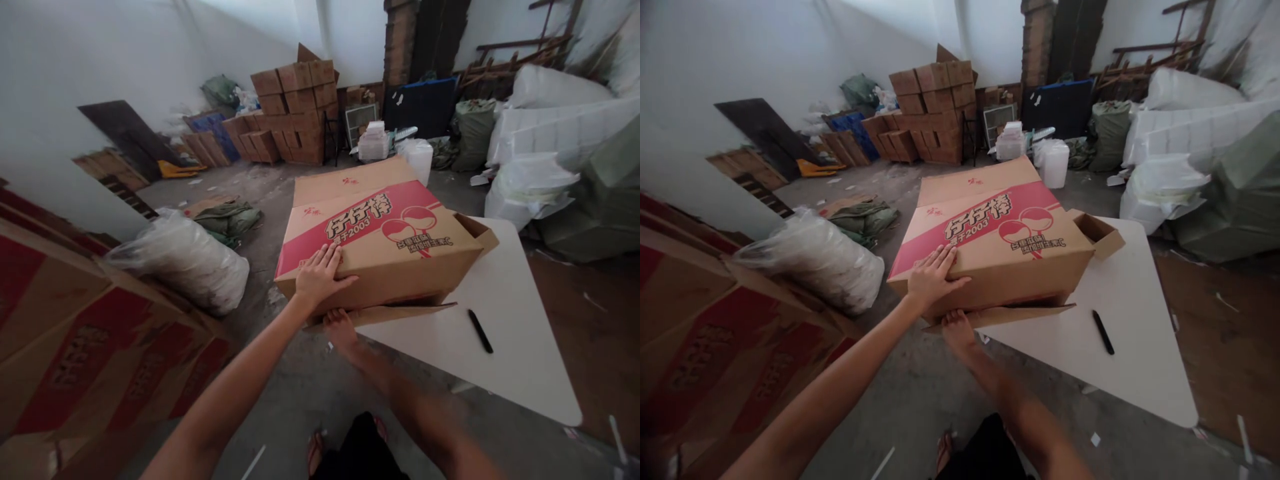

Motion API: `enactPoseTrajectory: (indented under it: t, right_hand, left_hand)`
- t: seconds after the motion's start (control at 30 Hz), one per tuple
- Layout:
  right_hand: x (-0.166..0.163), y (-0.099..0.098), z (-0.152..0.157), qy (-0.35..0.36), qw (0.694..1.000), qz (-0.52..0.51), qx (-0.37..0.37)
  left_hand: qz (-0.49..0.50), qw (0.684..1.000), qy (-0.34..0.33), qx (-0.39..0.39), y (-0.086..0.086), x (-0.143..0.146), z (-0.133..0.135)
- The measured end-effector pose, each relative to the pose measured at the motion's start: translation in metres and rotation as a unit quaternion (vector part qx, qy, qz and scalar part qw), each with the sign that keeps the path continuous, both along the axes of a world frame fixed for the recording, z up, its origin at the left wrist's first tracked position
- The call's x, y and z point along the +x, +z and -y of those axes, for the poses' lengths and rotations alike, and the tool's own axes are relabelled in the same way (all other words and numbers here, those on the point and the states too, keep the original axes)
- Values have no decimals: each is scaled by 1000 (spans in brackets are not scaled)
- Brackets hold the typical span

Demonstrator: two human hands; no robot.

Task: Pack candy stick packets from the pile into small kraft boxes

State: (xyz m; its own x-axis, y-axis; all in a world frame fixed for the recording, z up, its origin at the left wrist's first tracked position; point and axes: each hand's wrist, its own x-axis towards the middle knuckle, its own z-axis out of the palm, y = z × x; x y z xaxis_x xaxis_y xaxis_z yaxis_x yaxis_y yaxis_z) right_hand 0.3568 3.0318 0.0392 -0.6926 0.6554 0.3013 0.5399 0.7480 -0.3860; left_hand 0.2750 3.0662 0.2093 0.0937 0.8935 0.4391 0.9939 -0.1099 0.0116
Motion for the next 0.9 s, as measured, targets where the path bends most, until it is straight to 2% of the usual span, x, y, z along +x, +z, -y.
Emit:
enactPoseTrajectory:
  t: [0.07,0.13,0.2,0.27,0.3,0.4,0.43,0.5,0.57,0.7,0.77,0.9]
  right_hand:
    - [10,-9,22,11,999,32,9]
    - [32,-32,60,17,999,38,-4]
    - [64,-61,97,-29,999,-1,-19]
    - [94,-83,116,-102,993,4,-56]
    - [106,-88,114,-80,993,6,-81]
    - [119,-88,71,-55,979,-52,-188]
    - [118,-85,49,-77,963,-102,-236]
    - [108,-80,4,-160,910,-227,-308]
    - [93,-77,-37,-224,864,-327,-311]
    - [55,-69,-91,-222,832,-412,-298]
    - [38,-63,-101,-211,820,-432,-312]
    - [3,-49,-98,-227,819,-451,-272]
  left_hand:
    - [-4,1000,2,-12,12,-10,-14]
    - [-3,1000,24,-11,26,-21,-34]
    - [-3,999,54,2,38,-25,-53]
    - [-8,997,73,13,41,-18,-64]
    - [-13,997,71,10,38,-12,-66]
    - [-27,997,67,-4,22,12,-58]
    - [-30,997,75,-5,17,18,-54]
    - [-39,995,89,-5,11,24,-47]
    - [-54,995,85,-15,12,22,-45]
    - [-76,994,58,-44,24,12,-46]
    - [-75,995,49,-51,29,4,-46]
    - [-65,994,74,-44,39,-33,-39]
